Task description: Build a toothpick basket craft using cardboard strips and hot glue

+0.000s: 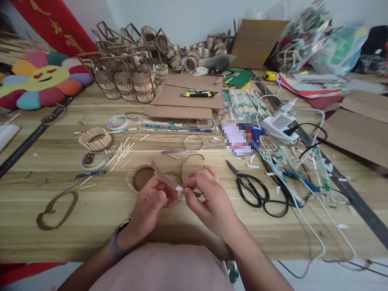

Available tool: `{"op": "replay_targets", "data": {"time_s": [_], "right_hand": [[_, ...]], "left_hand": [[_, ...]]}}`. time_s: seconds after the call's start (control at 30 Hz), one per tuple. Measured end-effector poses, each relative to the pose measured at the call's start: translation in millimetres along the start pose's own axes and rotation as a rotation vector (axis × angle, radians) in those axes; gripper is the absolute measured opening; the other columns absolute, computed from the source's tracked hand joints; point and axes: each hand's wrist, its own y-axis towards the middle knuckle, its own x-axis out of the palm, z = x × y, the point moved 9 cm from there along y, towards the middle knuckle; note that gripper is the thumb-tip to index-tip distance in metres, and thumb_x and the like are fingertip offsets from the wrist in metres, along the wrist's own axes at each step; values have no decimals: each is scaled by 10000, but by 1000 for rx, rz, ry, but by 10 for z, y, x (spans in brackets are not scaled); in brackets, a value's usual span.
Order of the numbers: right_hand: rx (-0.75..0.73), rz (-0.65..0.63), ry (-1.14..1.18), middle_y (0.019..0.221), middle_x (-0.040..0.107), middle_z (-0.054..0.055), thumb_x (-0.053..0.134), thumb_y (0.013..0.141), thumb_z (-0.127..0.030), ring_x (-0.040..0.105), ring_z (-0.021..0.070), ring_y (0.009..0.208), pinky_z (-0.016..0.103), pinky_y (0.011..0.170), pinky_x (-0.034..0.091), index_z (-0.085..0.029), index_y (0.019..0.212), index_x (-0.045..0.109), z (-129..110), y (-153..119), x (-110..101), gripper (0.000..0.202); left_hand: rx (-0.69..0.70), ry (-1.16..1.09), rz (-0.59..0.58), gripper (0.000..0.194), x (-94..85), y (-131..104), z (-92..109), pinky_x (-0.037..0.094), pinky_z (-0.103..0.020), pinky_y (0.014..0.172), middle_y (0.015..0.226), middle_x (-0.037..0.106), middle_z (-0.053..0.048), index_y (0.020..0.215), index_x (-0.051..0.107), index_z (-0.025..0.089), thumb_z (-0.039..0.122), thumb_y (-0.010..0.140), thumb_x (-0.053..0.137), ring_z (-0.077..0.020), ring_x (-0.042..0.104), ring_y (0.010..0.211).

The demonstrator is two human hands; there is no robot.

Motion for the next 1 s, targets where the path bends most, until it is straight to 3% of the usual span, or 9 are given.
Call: {"op": "replay_targets", "data": {"time_s": [0.13, 0.27, 0.4, 0.67, 0.73, 0.9, 1.0], "right_hand": [[-86, 14, -77, 662, 586, -52, 506, 876, -138, 586, 140, 679, 432, 1001, 352, -241, 780, 531, -127, 5, 90, 143], [-120, 7, -157, 657, 574, -54, 497, 879, -131, 578, 142, 694, 436, 1005, 321, -239, 782, 533, -162, -16, 126, 150], [-91, -39, -138, 657, 563, -61, 492, 871, -130, 573, 141, 694, 453, 1019, 300, -240, 768, 507, -132, -21, 118, 151], [12, -83, 1, 637, 544, -47, 464, 885, -153, 546, 145, 639, 430, 953, 380, -240, 719, 471, -10, -3, 133, 188], [19, -38, -19, 654, 567, -40, 487, 887, -167, 558, 155, 660, 418, 922, 393, -243, 742, 499, -1, -3, 109, 164], [-19, 258, -226, 769, 648, 7, 600, 866, -194, 590, 201, 783, 389, 804, 369, -245, 804, 571, -176, -64, -94, 85], [-43, 282, -305, 751, 666, 10, 605, 875, -188, 579, 195, 754, 375, 763, 336, -245, 791, 614, -291, -87, -39, 103]], "left_hand": [[16, 171, 41, 370, -24, -27, 26, 470, -223, 624, 729, 634, -16, 804, 604, 154, 506, 794, 719, -117, 563, 664], [35, 278, 111, 256, -53, -28, 99, 484, -224, 597, 669, 642, -9, 713, 610, 161, 384, 798, 700, -122, 585, 630], [-26, 263, 122, 239, -40, -36, 58, 451, -209, 486, 616, 648, -10, 717, 612, 163, 382, 807, 649, -104, 551, 518], [-89, 241, 155, 237, -100, -28, -33, 407, -195, 441, 565, 623, -8, 667, 615, 155, 366, 752, 679, -92, 509, 483], [-92, 241, 173, 240, -129, -27, -50, 390, -190, 437, 552, 602, 3, 653, 600, 155, 359, 752, 679, -83, 486, 472], [-35, 252, 259, 269, -185, -24, 2, 366, -180, 454, 523, 541, 30, 632, 571, 158, 363, 788, 649, -69, 436, 470], [-24, 284, 283, 284, -178, -26, 35, 383, -186, 468, 522, 527, 36, 620, 554, 165, 376, 786, 648, -74, 443, 475]]}}
